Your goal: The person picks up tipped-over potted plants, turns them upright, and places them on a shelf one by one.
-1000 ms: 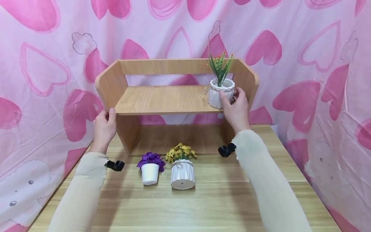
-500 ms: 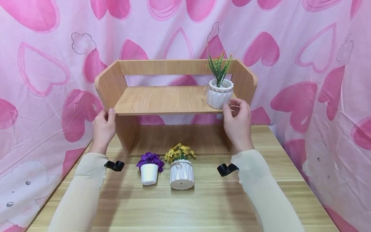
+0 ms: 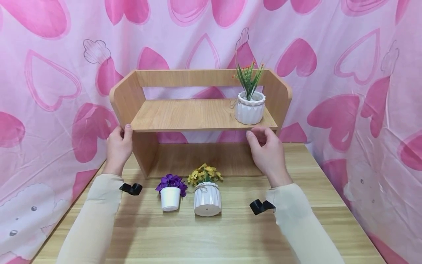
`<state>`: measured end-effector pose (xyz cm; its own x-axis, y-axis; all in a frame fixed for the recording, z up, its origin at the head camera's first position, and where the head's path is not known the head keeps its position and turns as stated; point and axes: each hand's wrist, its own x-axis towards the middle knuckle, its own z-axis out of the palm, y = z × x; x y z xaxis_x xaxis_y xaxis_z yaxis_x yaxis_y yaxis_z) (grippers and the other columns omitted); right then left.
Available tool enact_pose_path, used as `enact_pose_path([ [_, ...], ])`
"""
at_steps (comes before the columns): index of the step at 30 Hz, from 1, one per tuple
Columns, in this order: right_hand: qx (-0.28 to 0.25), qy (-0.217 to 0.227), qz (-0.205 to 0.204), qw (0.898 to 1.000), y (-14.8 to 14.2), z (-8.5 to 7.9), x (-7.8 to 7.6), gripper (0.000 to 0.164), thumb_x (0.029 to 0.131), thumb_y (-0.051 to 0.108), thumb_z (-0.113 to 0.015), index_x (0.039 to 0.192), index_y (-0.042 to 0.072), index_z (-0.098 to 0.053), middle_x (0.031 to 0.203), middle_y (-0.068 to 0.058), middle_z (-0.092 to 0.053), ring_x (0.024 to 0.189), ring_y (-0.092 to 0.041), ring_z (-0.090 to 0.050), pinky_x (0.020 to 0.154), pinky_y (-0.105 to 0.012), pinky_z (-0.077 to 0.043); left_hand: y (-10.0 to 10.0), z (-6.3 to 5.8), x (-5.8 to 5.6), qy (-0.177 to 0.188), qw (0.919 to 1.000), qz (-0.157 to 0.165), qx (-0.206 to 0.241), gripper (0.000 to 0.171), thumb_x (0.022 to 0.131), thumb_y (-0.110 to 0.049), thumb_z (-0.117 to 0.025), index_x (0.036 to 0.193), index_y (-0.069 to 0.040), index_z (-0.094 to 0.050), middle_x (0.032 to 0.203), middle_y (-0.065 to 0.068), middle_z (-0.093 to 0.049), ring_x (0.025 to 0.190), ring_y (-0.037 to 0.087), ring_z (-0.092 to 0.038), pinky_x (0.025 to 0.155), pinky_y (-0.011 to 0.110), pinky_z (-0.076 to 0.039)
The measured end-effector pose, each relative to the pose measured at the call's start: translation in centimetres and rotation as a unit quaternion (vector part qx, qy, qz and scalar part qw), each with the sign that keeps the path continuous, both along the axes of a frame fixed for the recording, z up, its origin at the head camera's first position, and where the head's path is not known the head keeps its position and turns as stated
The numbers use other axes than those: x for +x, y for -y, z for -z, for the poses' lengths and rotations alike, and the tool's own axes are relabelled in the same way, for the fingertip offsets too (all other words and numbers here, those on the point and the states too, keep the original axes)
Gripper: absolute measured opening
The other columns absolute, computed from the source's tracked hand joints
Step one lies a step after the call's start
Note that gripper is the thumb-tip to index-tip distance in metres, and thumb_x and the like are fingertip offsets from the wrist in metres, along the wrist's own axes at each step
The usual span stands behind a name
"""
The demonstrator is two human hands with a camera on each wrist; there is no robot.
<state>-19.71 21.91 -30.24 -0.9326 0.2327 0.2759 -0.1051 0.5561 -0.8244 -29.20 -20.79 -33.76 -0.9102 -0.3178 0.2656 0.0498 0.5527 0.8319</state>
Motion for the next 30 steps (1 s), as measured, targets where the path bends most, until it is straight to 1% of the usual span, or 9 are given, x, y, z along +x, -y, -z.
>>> enact_pose_path([
  [5, 0.026, 0.024, -0.029, 0.999, 0.0, 0.9, 0.3, 0.054, 0.109, 0.052, -0.056, 0.14, 0.008, -0.065, 0.134, -0.017, -0.069, 0.124, -0.033, -0.061, 0.101, -0.04, -0.049, 0.0, 0.0, -0.2, -0.002, 1.0, 0.002, 0.001, 0.065, 0.113, -0.054, -0.037, 0.15, -0.004, -0.058, 0.157, 0.023, -0.058, 0.148, 0.047, -0.041, 0.122, 0.068, -0.033],
  [7, 0.038, 0.033, -0.039, 0.998, 0.1, 1.4, 0.5, 0.055, 0.109, 0.051, -0.056, 0.14, 0.007, -0.065, 0.134, -0.018, -0.07, 0.125, -0.034, -0.063, 0.102, -0.042, -0.051, 0.0, 0.1, -0.2, 0.002, 1.0, 0.005, 0.004, 0.066, 0.113, -0.054, -0.037, 0.152, -0.004, -0.056, 0.158, 0.022, -0.057, 0.149, 0.045, -0.041, 0.122, 0.068, -0.034],
  [13, 0.072, 0.047, -0.061, 0.994, 0.2, 3.1, 0.9, 0.054, 0.109, 0.048, -0.059, 0.139, 0.003, -0.066, 0.134, -0.02, -0.071, 0.121, -0.034, -0.066, 0.102, -0.046, -0.053, 0.0, 0.0, -0.1, 0.013, 0.9998, 0.009, 0.01, 0.066, 0.114, -0.054, -0.037, 0.156, -0.006, -0.053, 0.161, 0.021, -0.055, 0.15, 0.044, -0.045, 0.123, 0.065, -0.039],
  [16, 0.078, 0.059, -0.072, 0.993, 0.2, 3.9, 1.1, 0.054, 0.109, 0.048, -0.06, 0.139, 0.004, -0.065, 0.133, -0.019, -0.072, 0.119, -0.033, -0.067, 0.102, -0.047, -0.054, 0.0, 0.0, -0.1, 0.015, 0.9998, 0.008, 0.008, 0.066, 0.113, -0.054, -0.038, 0.155, -0.005, -0.054, 0.16, 0.022, -0.056, 0.147, 0.043, -0.048, 0.122, 0.063, -0.042],
  [19, 0.085, 0.062, -0.082, 0.991, 0.3, 4.7, 1.1, 0.053, 0.109, 0.049, -0.061, 0.137, 0.004, -0.066, 0.13, -0.018, -0.073, 0.116, -0.032, -0.069, 0.099, -0.045, -0.056, 0.0, 0.0, -0.1, 0.015, 0.9998, 0.008, 0.009, 0.066, 0.113, -0.055, -0.038, 0.152, -0.004, -0.055, 0.157, 0.023, -0.058, 0.142, 0.042, -0.049, 0.12, 0.062, -0.044],
  [21, 0.092, 0.065, -0.086, 0.99, 0.4, 5.3, 1.1, 0.052, 0.108, 0.049, -0.061, 0.135, 0.004, -0.067, 0.127, -0.016, -0.075, 0.112, -0.031, -0.07, 0.096, -0.043, -0.057, -0.1, 0.0, -0.2, 0.016, 0.9998, 0.009, 0.01, 0.067, 0.113, -0.055, -0.037, 0.154, -0.004, -0.054, 0.158, 0.023, -0.057, 0.141, 0.041, -0.052, 0.118, 0.061, -0.047],
  [24, 0.096, 0.069, -0.095, 0.988, 0.9, 6.2, 1.2, 0.05, 0.108, 0.047, -0.063, 0.134, 0.004, -0.068, 0.124, -0.015, -0.076, 0.109, -0.028, -0.071, 0.094, -0.042, -0.058, 0.0, -0.1, -0.1, 0.014, 0.9998, 0.009, 0.01, 0.067, 0.113, -0.055, -0.038, 0.156, -0.005, -0.052, 0.159, 0.022, -0.056, 0.142, 0.041, -0.054, 0.119, 0.06, -0.047],
  [28, 0.087, 0.097, -0.103, 0.986, 1.5, 7.4, 1.4, 0.052, 0.107, 0.048, -0.064, 0.136, 0.005, -0.067, 0.124, -0.013, -0.075, 0.109, -0.027, -0.07, 0.095, -0.044, -0.059, 0.0, -0.2, 0.0, 0.02, 0.9997, 0.012, 0.011, 0.068, 0.113, -0.055, -0.037, 0.158, -0.006, -0.05, 0.161, 0.021, -0.055, 0.143, 0.041, -0.056, 0.118, 0.06, -0.048],
  [30, 0.08, 0.119, -0.104, 0.984, 1.7, 8.0, 1.6, 0.055, 0.106, 0.051, -0.064, 0.138, 0.006, -0.066, 0.126, -0.012, -0.075, 0.111, -0.027, -0.069, 0.097, -0.046, -0.06, -0.1, -0.2, 0.0, 0.023, 0.9996, 0.013, 0.013, 0.068, 0.113, -0.056, -0.037, 0.158, -0.006, -0.051, 0.161, 0.021, -0.055, 0.143, 0.041, -0.055, 0.119, 0.06, -0.047],
])
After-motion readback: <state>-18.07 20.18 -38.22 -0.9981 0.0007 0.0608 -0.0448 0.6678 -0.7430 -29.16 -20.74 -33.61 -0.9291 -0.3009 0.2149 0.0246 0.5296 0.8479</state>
